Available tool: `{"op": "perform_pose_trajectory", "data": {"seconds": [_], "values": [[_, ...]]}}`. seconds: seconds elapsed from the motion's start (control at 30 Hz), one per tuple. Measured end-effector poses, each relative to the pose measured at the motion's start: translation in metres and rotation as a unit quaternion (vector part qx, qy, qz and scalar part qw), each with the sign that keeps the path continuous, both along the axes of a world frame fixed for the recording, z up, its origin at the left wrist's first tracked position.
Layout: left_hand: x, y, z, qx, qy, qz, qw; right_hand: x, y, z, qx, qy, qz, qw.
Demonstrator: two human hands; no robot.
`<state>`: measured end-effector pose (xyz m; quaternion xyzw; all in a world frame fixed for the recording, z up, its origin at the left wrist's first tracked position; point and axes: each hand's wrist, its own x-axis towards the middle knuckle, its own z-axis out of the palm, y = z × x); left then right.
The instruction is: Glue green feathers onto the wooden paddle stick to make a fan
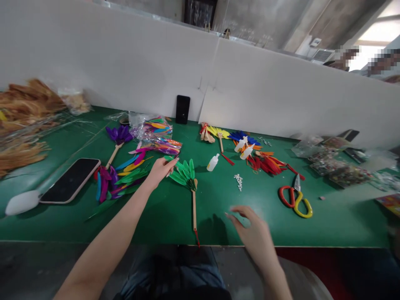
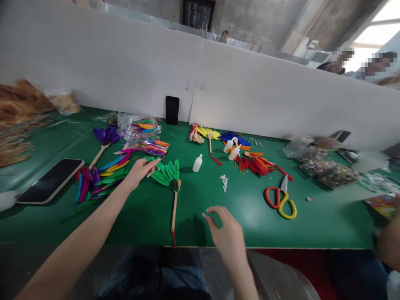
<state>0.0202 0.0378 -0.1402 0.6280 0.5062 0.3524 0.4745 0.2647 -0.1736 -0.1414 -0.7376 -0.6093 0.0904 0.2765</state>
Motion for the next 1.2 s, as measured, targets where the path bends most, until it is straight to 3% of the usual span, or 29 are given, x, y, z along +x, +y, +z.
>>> {"op": "perform_pose_trajectory", "data": {"seconds": [0.1, 0.27, 0.6, 0.9, 1.2], "values": [[-0.003, 0.004, -0.003, -0.001, 0.001, 0.014, 1.0, -0.028, 0.042, -0.021, 0.018, -0.056, 0.133, 0.989], [-0.002, 0.004, -0.006, -0.007, -0.002, -0.004, 1.0, -0.046, 0.069, -0.045, -0.034, -0.155, 0.173, 0.972], [0.005, -0.002, -0.001, -0.012, -0.025, -0.029, 0.999, -0.056, 0.037, -0.047, -0.032, -0.157, 0.117, 0.98], [0.002, -0.002, 0.0, -0.004, -0.033, -0.029, 0.999, -0.059, 0.061, -0.046, -0.03, -0.171, 0.101, 0.98], [0.001, -0.001, -0.001, -0.003, -0.051, -0.038, 0.998, -0.056, 0.028, -0.047, -0.033, -0.172, 0.106, 0.979]]}}
